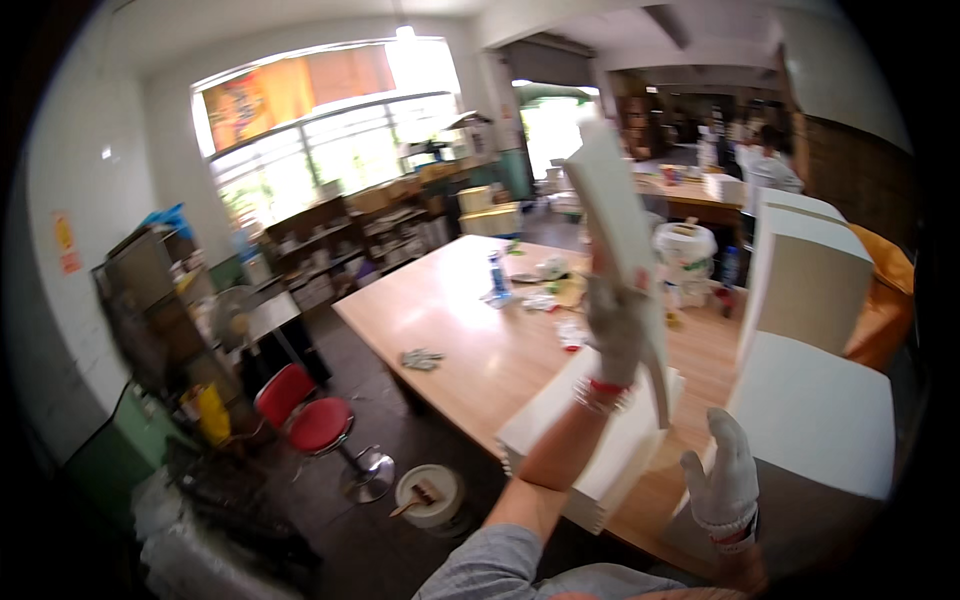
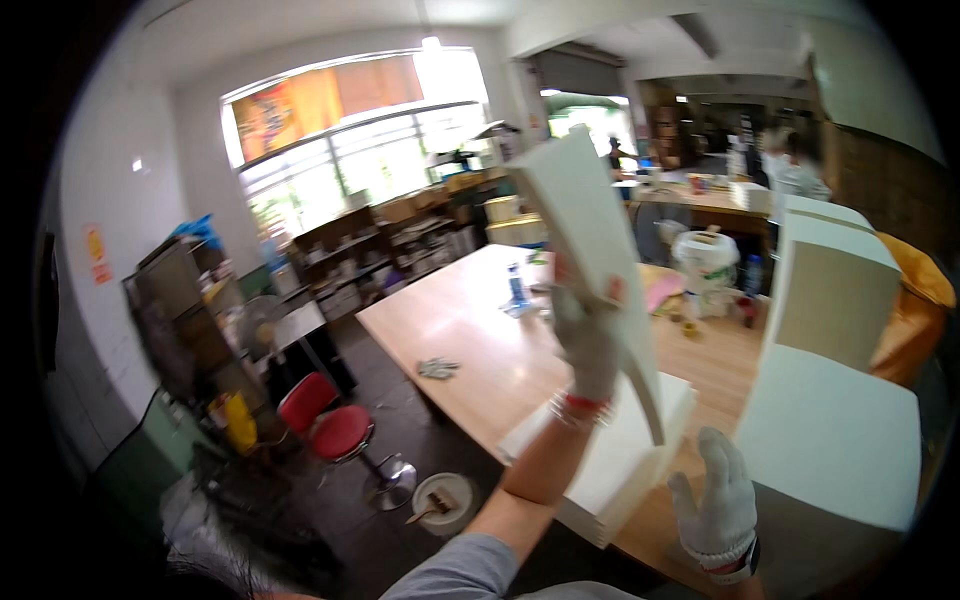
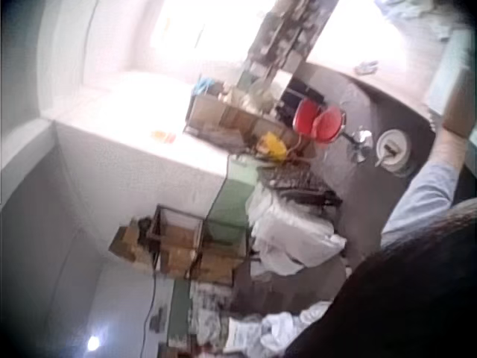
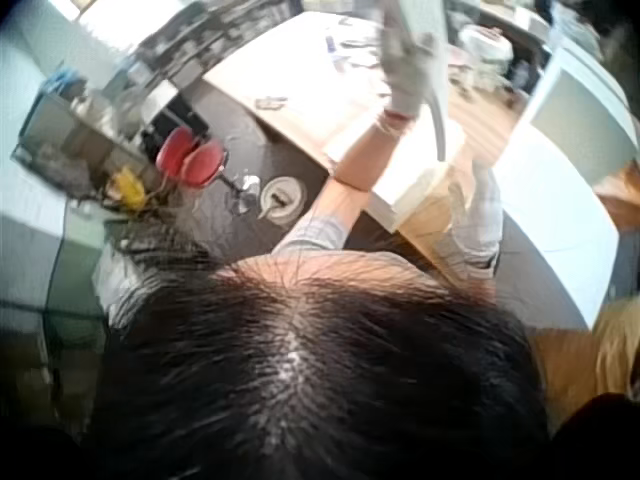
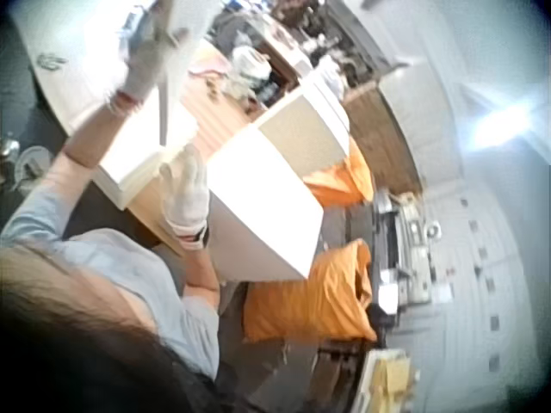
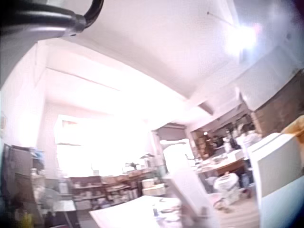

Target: The person repeatedly picks up individual white sheets of paper from a table and places them onto a growing stack. The person wears white gloves and handles the paper with both hands, aligning the sheets before adding them to the pile.

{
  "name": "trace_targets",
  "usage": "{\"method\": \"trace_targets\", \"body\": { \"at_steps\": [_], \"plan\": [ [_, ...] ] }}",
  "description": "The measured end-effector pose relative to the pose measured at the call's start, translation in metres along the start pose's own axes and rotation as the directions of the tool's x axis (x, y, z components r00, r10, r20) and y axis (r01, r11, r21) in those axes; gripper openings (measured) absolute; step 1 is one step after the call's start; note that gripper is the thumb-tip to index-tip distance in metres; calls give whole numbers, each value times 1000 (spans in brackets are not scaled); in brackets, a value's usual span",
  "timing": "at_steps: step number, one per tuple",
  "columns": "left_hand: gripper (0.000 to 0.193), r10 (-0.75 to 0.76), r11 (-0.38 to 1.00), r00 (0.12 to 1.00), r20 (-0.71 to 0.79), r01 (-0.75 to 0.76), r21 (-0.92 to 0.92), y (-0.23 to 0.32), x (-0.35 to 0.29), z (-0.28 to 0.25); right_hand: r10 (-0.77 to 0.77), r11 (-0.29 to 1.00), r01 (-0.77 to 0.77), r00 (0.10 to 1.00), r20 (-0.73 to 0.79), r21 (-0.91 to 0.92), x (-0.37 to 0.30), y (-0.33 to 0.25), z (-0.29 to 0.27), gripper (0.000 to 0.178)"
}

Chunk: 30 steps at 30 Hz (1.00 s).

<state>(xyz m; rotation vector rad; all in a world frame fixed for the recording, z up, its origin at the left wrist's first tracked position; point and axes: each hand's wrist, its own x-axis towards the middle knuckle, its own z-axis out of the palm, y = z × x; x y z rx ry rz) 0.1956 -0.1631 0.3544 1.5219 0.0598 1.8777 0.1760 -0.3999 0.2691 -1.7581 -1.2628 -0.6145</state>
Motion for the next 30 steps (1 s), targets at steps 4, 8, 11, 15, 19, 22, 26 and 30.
{"method": "trace_targets", "body": {
  "at_steps": [4,8,11,15,19,22,26,30],
  "plan": [
    [58,298,953,937,184,-283,-106,24,-40,-23,181,663,-59,980,-83,747,-2,25,111,79],
    [58,493,852,820,291,-522,27,55,-63,-5,486,-400,-159,798,356,903,-15,41,158,70],
    [65,375,824,794,479,-522,221,47,-81,-6,506,-191,-452,715,482,871,-38,62,202,66],
    [64,75,997,657,750,-54,-52,15,-93,-29,567,-5,-617,646,510,787,-54,70,195,61],
    [50,-173,961,663,728,-50,273,-91,-112,-150,622,110,-715,591,514,690,-78,76,201,57],
    [41,-618,720,549,562,109,685,-163,-118,-259,652,225,-791,556,516,569,-80,79,205,53],
    [37,-615,742,496,613,102,662,-165,-120,-316,491,745,-566,824,283,353,-90,53,173,68],
    [40,-629,764,458,628,216,608,-176,-126,-345,363,909,-415,818,447,22,-94,27,162,74]
  ]
}}
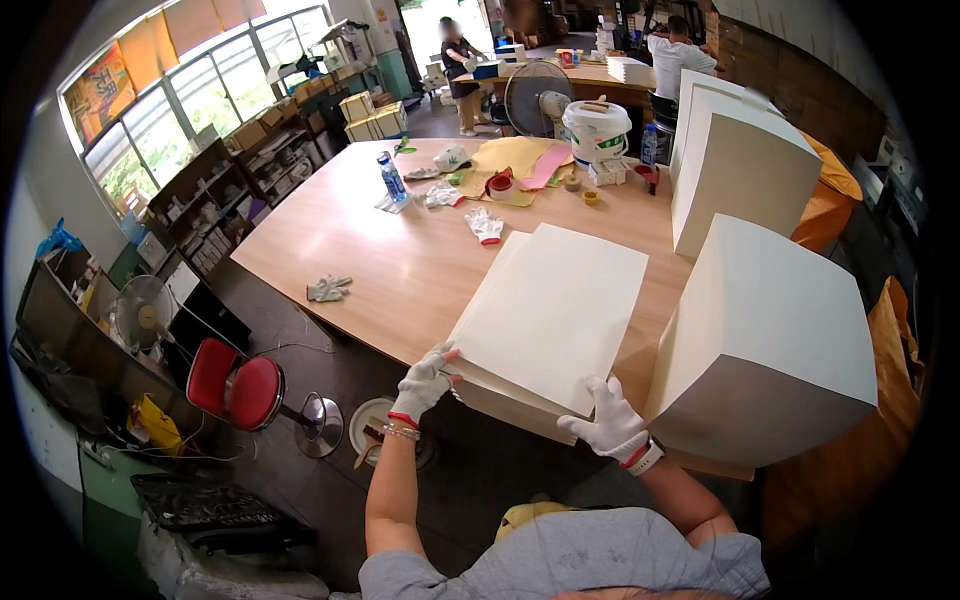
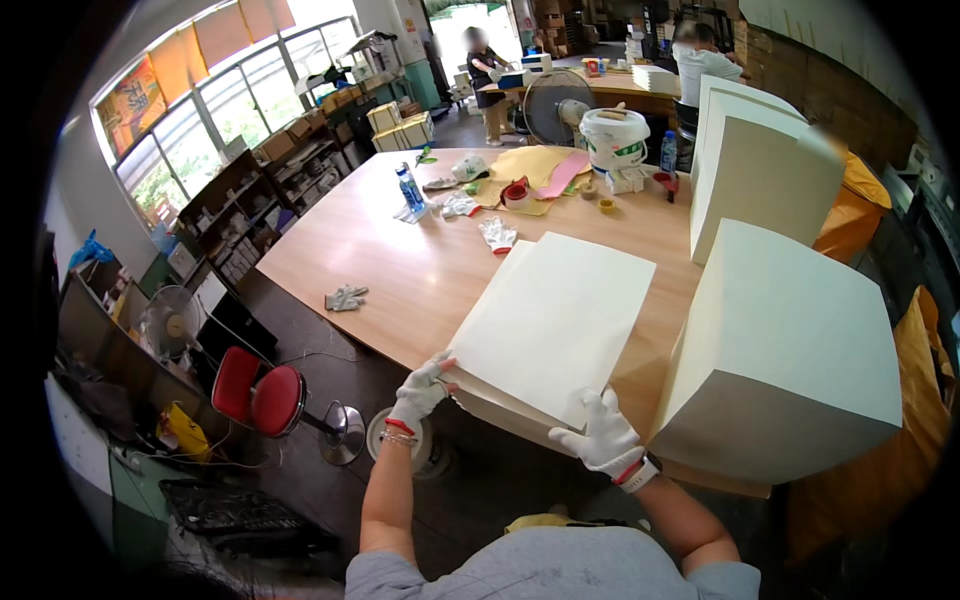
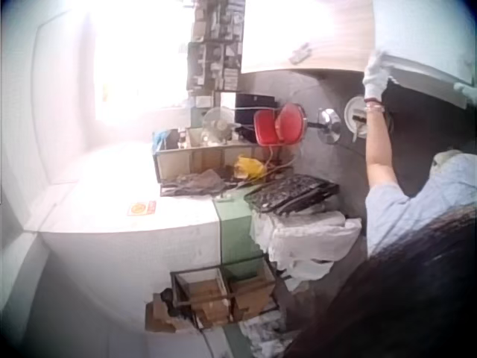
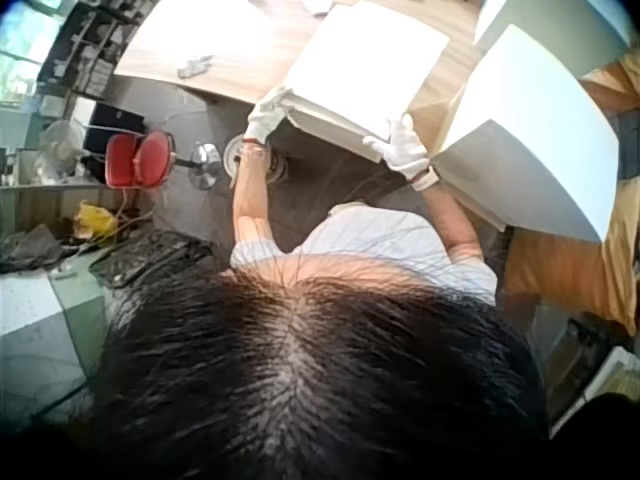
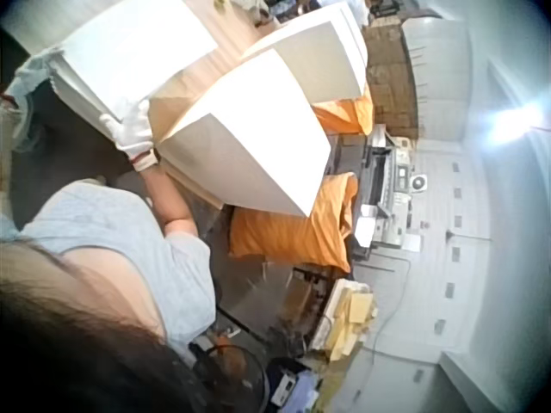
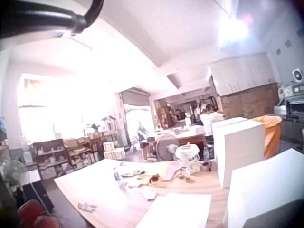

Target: The person repeatedly picks up individual white sheets of paper from a table and places them onto a growing stack. The person wears white gloves and handles the paper with both hands, aligning the sheets before adding them to the pile.

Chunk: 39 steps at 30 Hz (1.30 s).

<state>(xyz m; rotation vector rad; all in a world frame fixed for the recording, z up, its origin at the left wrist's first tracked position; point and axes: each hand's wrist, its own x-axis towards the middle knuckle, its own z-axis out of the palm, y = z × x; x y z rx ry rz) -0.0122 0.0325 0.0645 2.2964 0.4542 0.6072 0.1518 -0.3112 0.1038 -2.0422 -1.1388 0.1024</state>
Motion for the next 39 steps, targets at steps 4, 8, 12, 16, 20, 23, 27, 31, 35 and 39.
{"method": "trace_targets", "body": {
  "at_steps": [4,8,12,16,20,23,27,31,35,39],
  "plan": [
    [33,68,991,990,-124,-81,-107,-26,-3,-1,1,987,7,999,51,-161,1,-4,2,73],
    [30,-13,943,986,-164,-42,-330,-33,1,1,-59,986,58,998,2,-159,3,4,7,72],
    [25,100,983,984,-145,-120,-138,-14,3,-9,-41,990,42,999,13,-136,1,8,8,71],
    [17,207,978,957,-203,-211,1,-12,0,-8,-57,990,58,998,11,-130,1,11,10,71],
    [14,-141,906,983,-115,81,-415,-13,2,-8,-67,993,67,998,-2,-93,0,8,9,70],
    [13,37,995,995,-88,-45,-87,-19,6,-15,-91,993,89,995,-27,-79,0,11,13,71],
    [15,167,986,975,-144,-163,35,-24,5,-14,-91,992,86,995,-51,-93,0,10,15,71],
    [21,103,992,982,-158,-113,-55,-36,4,-12,-27,996,27,1000,7,-88,1,0,10,73],
    [16,94,991,982,-165,-109,-84,-45,5,-8,-11,998,11,1000,-4,-64,1,1,10,73],
    [25,30,998,995,-94,-35,-55,-39,3,-10,2,1000,-2,1000,20,9,-3,3,9,71]
  ]
}}
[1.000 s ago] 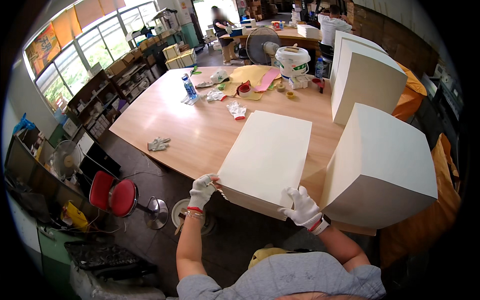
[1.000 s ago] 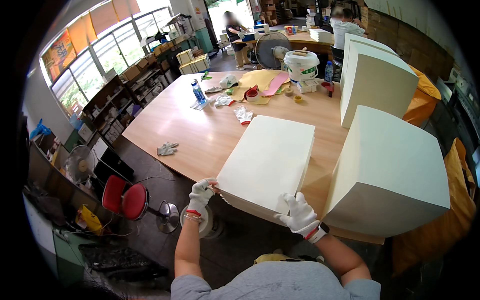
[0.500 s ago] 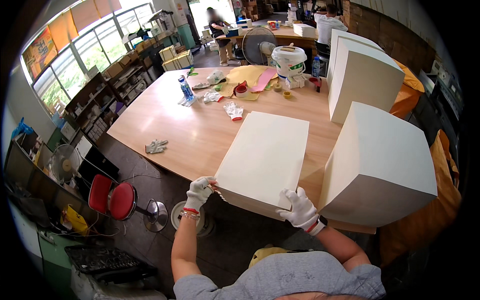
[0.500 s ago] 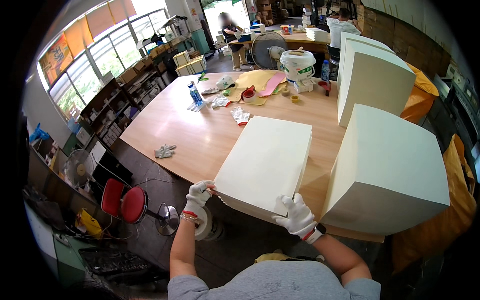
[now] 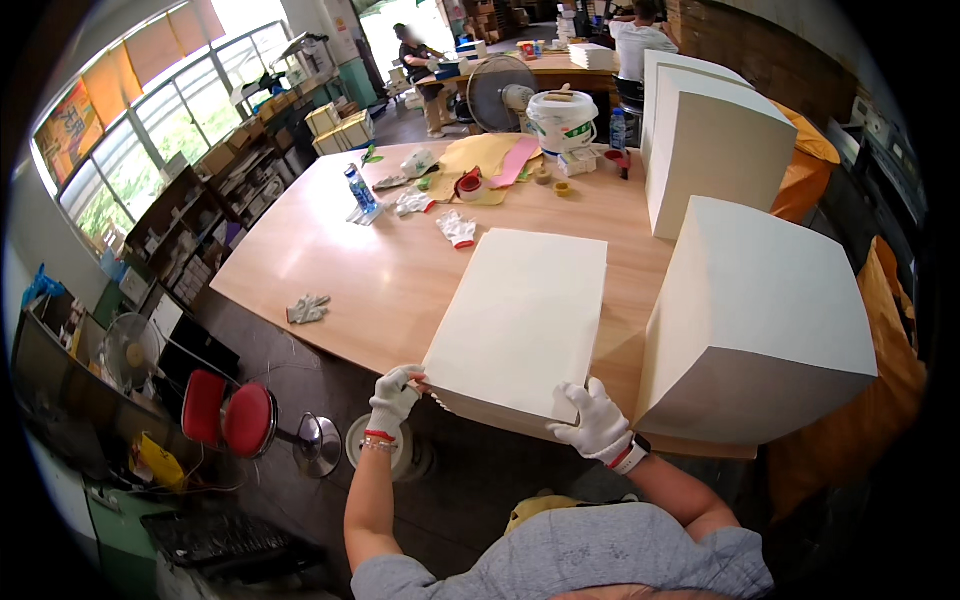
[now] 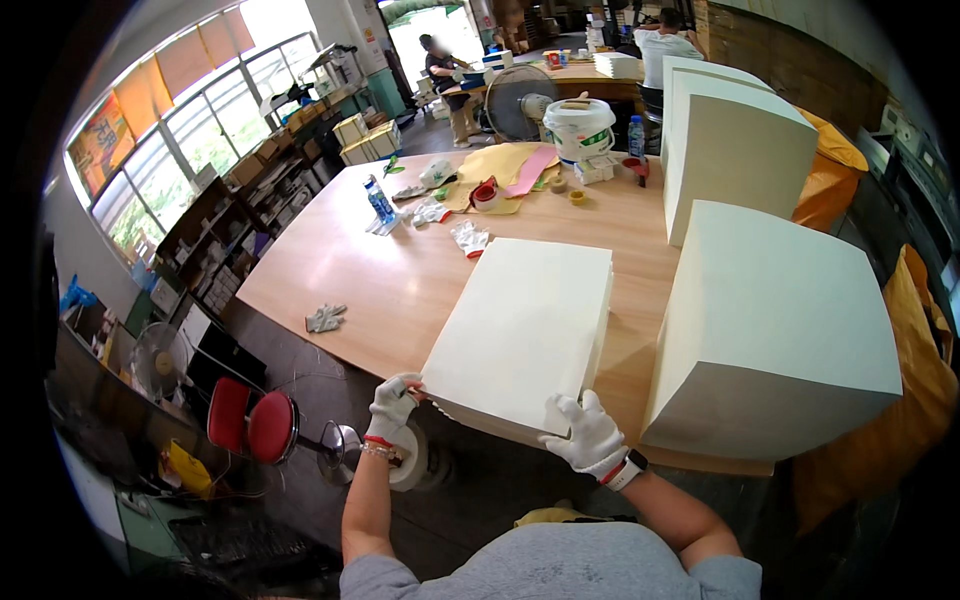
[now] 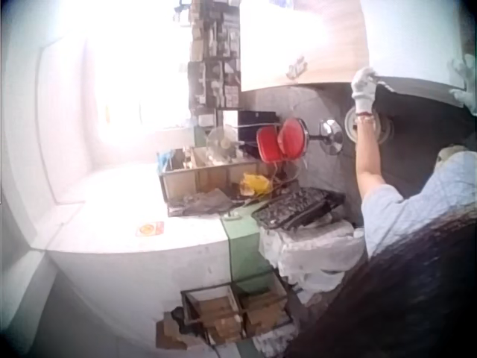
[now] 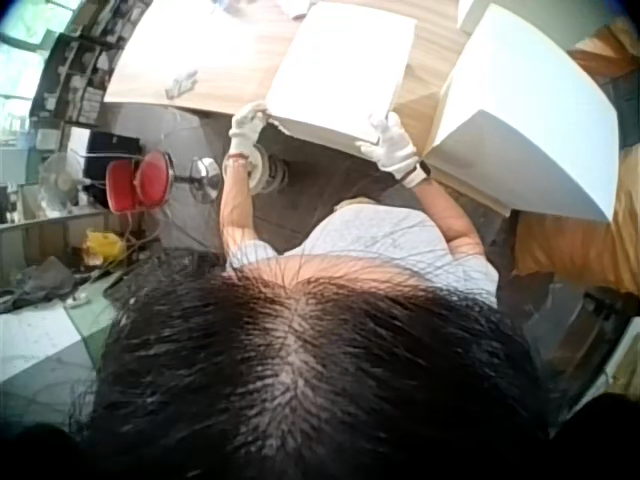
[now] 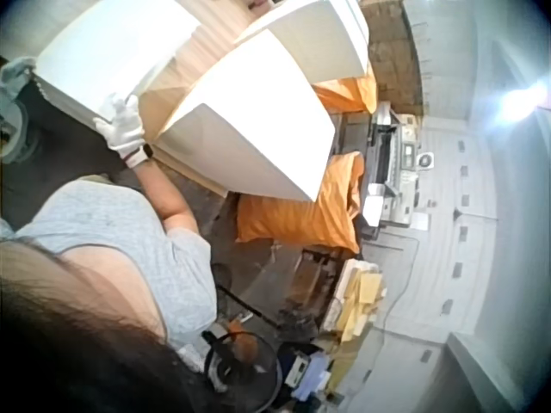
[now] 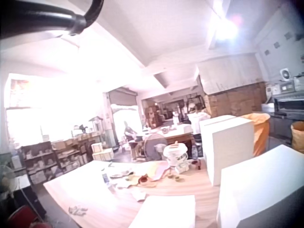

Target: The person repeatedly picks up individual white sheets of paper from a table and places them onto a growing stack. The person wears white gloves and handles the paper with both hands, aligning the sheets before adding them to the pile.

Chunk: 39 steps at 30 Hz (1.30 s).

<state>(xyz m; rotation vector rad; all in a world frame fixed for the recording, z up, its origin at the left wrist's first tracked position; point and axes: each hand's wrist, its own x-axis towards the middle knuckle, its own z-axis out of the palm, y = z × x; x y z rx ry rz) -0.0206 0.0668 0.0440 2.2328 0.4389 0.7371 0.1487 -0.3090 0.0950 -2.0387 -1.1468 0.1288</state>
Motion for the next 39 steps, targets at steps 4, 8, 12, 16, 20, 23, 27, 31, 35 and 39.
{"method": "trace_targets", "body": {
  "at_steps": [4,8,12,16,20,23,27,31,35,39],
  "plan": [
    [27,-172,949,979,107,194,-250,4,3,-3,-100,995,101,993,-55,13,-2,5,-8,67],
    [27,-250,954,968,32,252,-162,22,13,9,-94,995,97,993,-73,34,-13,-6,6,57],
    [26,-337,941,941,-14,337,8,34,13,13,-179,984,179,959,-221,-18,-20,-4,22,59],
    [28,-374,928,928,-5,374,-2,49,15,14,-124,992,128,981,-152,17,-22,-5,10,57],
    [38,-369,919,929,-39,359,-162,45,19,12,-35,995,16,982,186,102,-41,-9,-50,52],
    [38,-363,838,921,-142,256,-482,42,49,20,-37,944,21,998,43,328,-77,-19,-149,23],
    [41,-87,822,993,-79,26,-569,144,92,48,-371,905,399,572,-732,-147,-129,9,-275,21],
    [44,657,753,732,178,-651,-102,376,97,90,-251,867,-385,208,-945,-315,-172,61,-361,16],
    [39,918,321,205,338,-885,-336,517,103,159,309,810,-585,369,-876,39,-201,80,-383,34],
    [24,846,340,84,527,-847,-409,587,99,228,83,848,-493,490,-868,-197,-186,69,-405,38]
  ]
}}
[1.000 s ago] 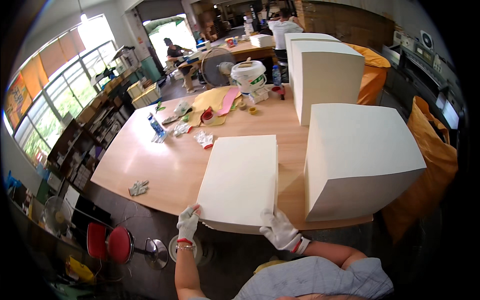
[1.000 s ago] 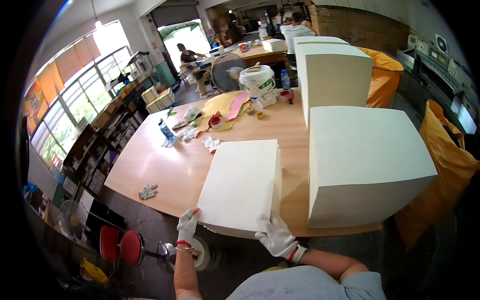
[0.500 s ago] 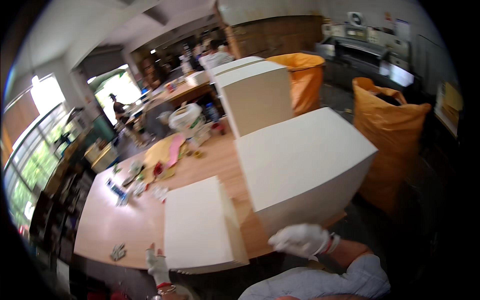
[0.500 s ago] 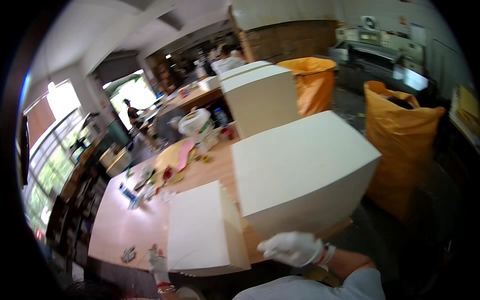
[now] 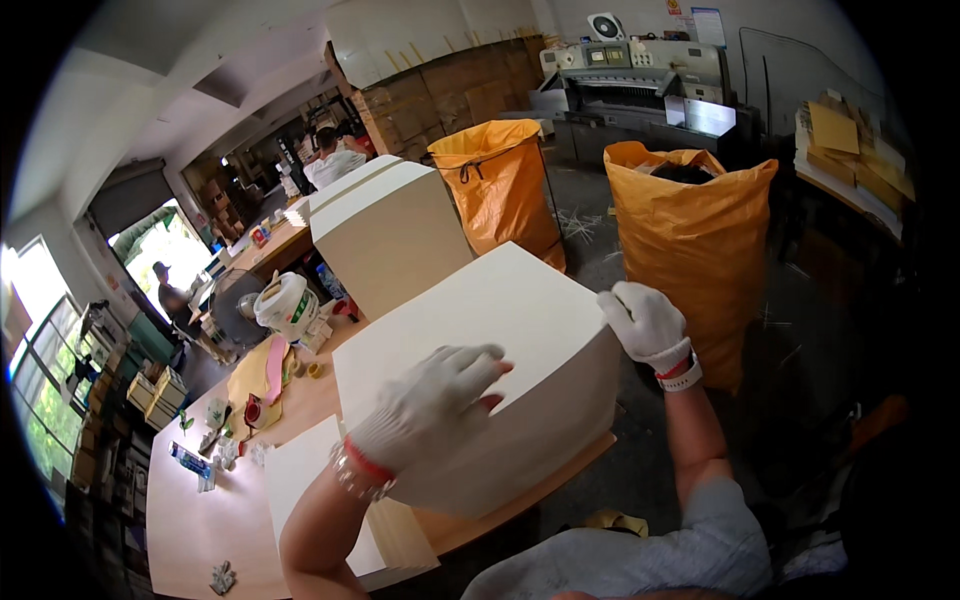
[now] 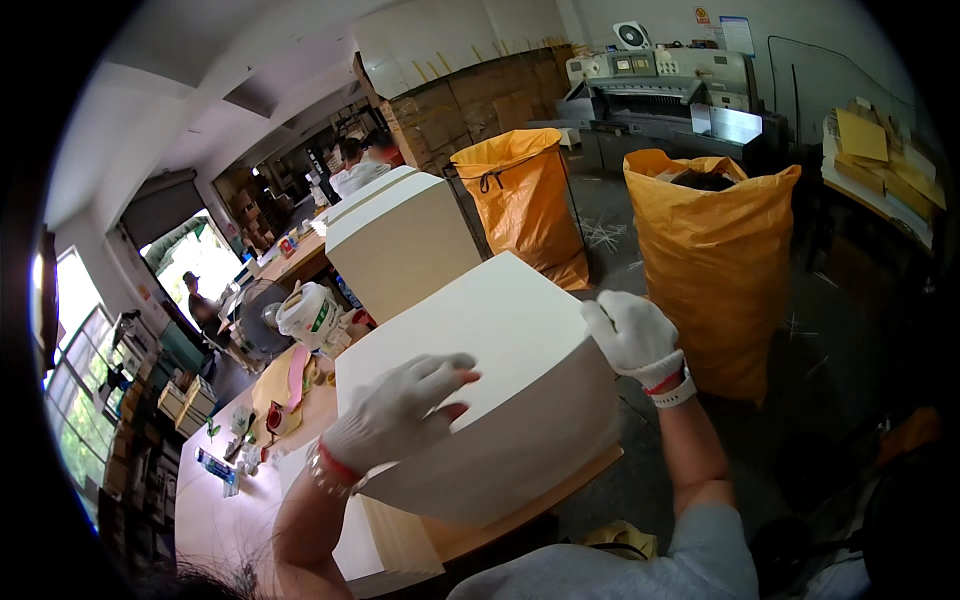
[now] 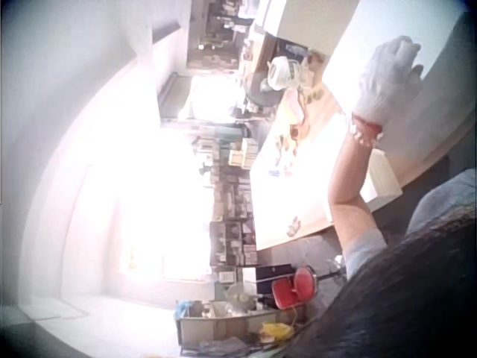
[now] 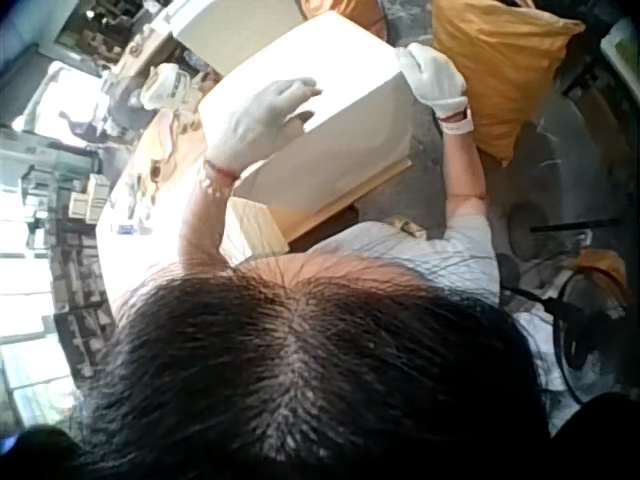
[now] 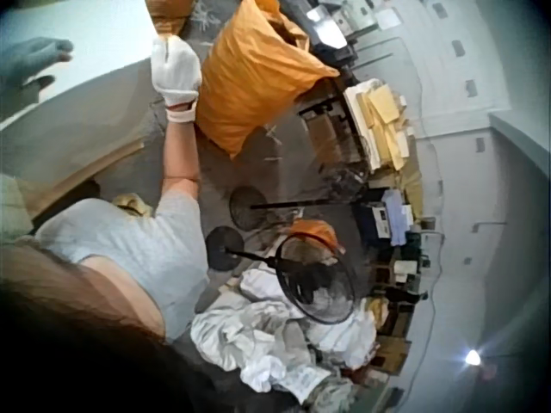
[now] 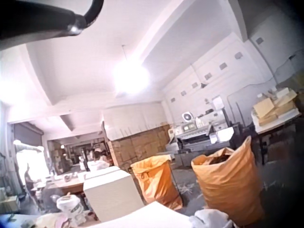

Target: The person repeatedly picks up individual white sheets of paper from a table and places them onto a growing stack. The person wears white gloves and handles the paper with both hands, aligning the sheets before adding them to the pile.

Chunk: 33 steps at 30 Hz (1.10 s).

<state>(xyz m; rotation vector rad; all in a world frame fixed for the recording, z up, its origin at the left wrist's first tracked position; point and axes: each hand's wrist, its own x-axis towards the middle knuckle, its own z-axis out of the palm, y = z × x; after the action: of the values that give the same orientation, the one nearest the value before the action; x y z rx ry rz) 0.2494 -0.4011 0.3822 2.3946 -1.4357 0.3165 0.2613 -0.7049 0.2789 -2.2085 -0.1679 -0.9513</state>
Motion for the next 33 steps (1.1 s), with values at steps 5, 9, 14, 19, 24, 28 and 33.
{"method": "trace_targets", "body": {
  "at_steps": [5,9,14,19,24,28,33],
  "plan": [
    [12,-213,977,938,273,205,59,-17,57,40,-404,912,408,911,-86,37,39,-25,14,35],
    [10,-85,990,988,128,69,125,-19,63,63,-575,818,573,815,-74,-46,48,-10,22,32],
    [10,-49,985,999,7,49,-165,-32,50,73,-469,875,479,873,-132,65,47,-23,25,12],
    [16,-247,886,964,100,266,-379,-30,48,62,-563,826,542,808,-171,-156,44,-9,31,20],
    [33,-196,904,979,49,200,-379,-29,49,61,-512,859,505,840,-179,-88,42,-3,32,21],
    [36,-188,894,982,30,183,-410,-35,47,63,-440,892,451,876,-197,15,43,-8,30,11],
    [48,-208,925,969,-136,150,-348,-31,39,71,-231,940,269,955,-188,210,43,-20,27,24]
  ]
}}
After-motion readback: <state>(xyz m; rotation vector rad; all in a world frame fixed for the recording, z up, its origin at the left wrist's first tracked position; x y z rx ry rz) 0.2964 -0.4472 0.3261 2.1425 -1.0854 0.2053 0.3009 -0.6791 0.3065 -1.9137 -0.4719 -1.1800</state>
